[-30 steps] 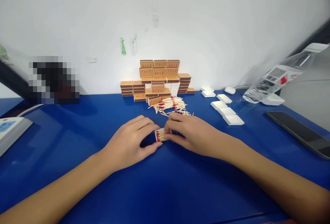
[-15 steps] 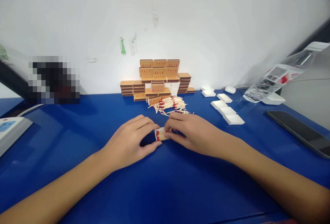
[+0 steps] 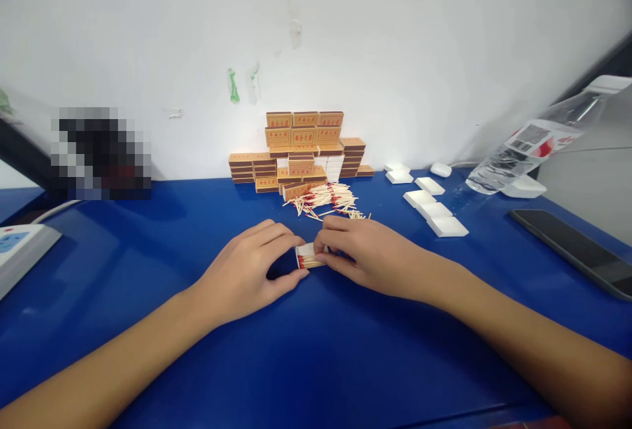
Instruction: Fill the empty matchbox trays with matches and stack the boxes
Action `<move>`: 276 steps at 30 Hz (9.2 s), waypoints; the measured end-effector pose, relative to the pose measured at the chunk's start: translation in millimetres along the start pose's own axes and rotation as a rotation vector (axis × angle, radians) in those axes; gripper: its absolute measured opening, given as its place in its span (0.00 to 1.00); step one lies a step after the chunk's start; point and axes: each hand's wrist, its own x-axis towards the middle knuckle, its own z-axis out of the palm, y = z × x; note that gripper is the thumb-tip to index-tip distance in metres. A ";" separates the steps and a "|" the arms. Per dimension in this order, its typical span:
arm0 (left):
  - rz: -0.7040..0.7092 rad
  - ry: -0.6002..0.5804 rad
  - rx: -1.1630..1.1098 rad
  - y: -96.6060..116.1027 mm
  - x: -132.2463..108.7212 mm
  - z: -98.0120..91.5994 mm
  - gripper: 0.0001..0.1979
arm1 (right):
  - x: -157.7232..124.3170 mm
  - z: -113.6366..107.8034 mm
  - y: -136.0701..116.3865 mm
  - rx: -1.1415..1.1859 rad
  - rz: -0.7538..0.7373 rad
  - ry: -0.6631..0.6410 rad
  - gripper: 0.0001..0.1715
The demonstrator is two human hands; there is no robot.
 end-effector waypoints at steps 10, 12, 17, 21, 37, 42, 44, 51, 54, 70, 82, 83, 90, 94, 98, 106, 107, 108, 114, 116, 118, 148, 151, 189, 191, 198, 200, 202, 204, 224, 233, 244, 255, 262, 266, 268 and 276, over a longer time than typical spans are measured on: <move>-0.019 -0.001 0.014 -1.7 -0.5 1.4 0.16 | -0.6 -5.8 -0.5 0.012 0.011 -0.019 0.08; -0.024 -0.004 0.026 -1.6 -0.6 1.6 0.17 | -1.1 -10.5 3.4 0.001 0.012 0.006 0.08; -0.038 -0.009 0.047 -0.2 0.9 -0.4 0.11 | -2.1 -19.8 21.6 0.022 0.038 0.061 0.07; -0.056 0.018 0.061 0.3 0.8 -3.1 0.10 | -0.9 -13.6 30.7 0.017 0.083 -0.021 0.10; -0.036 0.013 0.031 3.8 1.0 -0.3 0.08 | 3.7 3.7 -8.5 0.012 0.027 0.162 0.08; -0.039 0.022 0.063 2.7 1.5 -1.2 0.10 | 3.4 1.1 -4.4 -0.046 0.104 0.189 0.08; -0.040 0.041 0.079 1.9 2.0 -2.0 0.10 | 2.5 -1.8 -1.2 -0.047 0.211 0.181 0.06; -0.078 0.096 0.134 -0.8 1.8 -3.6 0.09 | 0.6 2.6 -3.3 -0.026 0.404 -0.009 0.06; -0.075 0.065 0.110 -1.5 1.2 -2.8 0.09 | -1.1 0.3 0.0 -0.056 0.387 -0.051 0.09; -0.055 0.001 0.016 2.0 0.8 0.4 0.10 | -5.0 -24.9 33.7 -0.051 0.255 0.012 0.07; -0.047 -0.003 0.030 2.7 0.3 0.1 0.10 | -3.9 -15.9 28.0 -0.006 0.273 -0.152 0.13; -0.047 -0.002 0.030 2.8 0.3 0.1 0.10 | -4.4 -16.4 27.0 -0.017 0.275 -0.169 0.14; -0.043 -0.004 0.026 3.4 -0.2 -0.1 0.11 | -6.6 -19.6 27.1 0.007 0.265 -0.165 0.11; -0.047 -0.003 0.029 3.3 -0.4 -0.8 0.11 | -6.0 -20.7 25.6 0.036 0.271 -0.151 0.10; -0.039 -0.004 0.032 3.5 -0.2 -1.0 0.11 | -4.7 -20.8 24.0 0.061 0.256 -0.153 0.10; -0.036 0.000 0.032 2.9 0.4 0.2 0.11 | -3.4 -17.4 26.2 0.024 0.260 -0.188 0.11; -0.036 -0.001 0.030 2.9 0.5 0.5 0.10 | -3.7 -15.2 26.6 0.001 0.251 -0.183 0.11; -0.037 -0.002 0.029 2.9 0.6 0.7 0.10 | -4.3 -13.0 27.1 -0.028 0.238 -0.176 0.11; -0.031 0.005 0.038 3.2 0.2 0.7 0.11 | -9.5 -8.4 28.6 -0.091 0.176 -0.130 0.12; -0.030 0.006 0.035 3.1 0.1 0.7 0.11 | -10.1 -11.0 25.3 -0.055 0.150 -0.109 0.12; -0.031 0.006 0.031 3.0 0.0 1.0 0.11 | -9.6 -13.0 18.1 -0.038 0.134 -0.085 0.12; -0.040 -0.005 -0.024 5.7 0.1 2.1 0.12 | -1.3 -15.4 42.2 -0.102 0.093 0.105 0.08; -0.044 -0.023 -0.014 4.3 0.0 3.8 0.11 | 4.7 -5.0 35.3 -0.095 0.086 0.070 0.07; -0.025 -0.022 0.006 4.5 -0.5 3.1 0.12 | 4.7 -18.7 31.6 0.071 0.418 0.126 0.07; -0.024 -0.019 0.009 4.6 -0.6 3.3 0.12 | 3.9 -16.7 32.8 0.052 0.398 0.116 0.07; -0.011 -0.014 0.014 4.3 -1.3 3.4 0.12 | 0.5 -8.2 41.1 -0.046 0.316 0.165 0.11; -0.011 -0.013 0.019 4.2 -1.2 3.0 0.12 | 0.4 -6.8 40.9 -0.056 0.317 0.157 0.10; -0.012 -0.011 0.018 4.4 -1.3 2.5 0.12 | 1.1 -6.1 39.3 -0.046 0.314 0.133 0.07; -0.016 -0.015 0.015 4.9 -1.5 2.3 0.12 | 2.1 -6.0 36.9 -0.031 0.301 0.107 0.06; -0.005 -0.008 0.016 4.2 -0.8 3.3 0.11 | -2.7 -17.1 16.9 0.038 0.174 -0.018 0.12; -0.015 -0.029 0.013 4.2 -0.5 4.1 0.11 | 4.0 3.4 -10.1 0.024 0.067 0.065 0.08; -0.001 0.013 -0.001 3.7 -1.6 2.7 0.12 | -3.0 -14.6 32.8 -0.051 0.175 -0.012 0.06; -0.043 -0.001 0.016 6.5 -1.2 3.0 0.15 | 2.2 -1.7 -5.9 0.040 0.079 0.125 0.06; -0.028 0.009 0.021 7.1 -1.5 2.4 0.18 | -12.6 -38.6 70.7 -0.137 0.185 0.126 0.09; -0.016 0.000 0.029 7.0 -2.6 2.8 0.18 | -22.6 -53.7 88.1 -0.017 0.122 0.013 0.15; -0.018 -0.006 0.028 6.0 -2.8 3.3 0.18 | -22.2 -51.1 83.7 0.033 0.091 -0.026 0.16; -0.018 -0.013 0.039 3.8 -0.6 3.6 0.18 | -15.3 -34.6 82.4 0.039 0.105 -0.070 0.13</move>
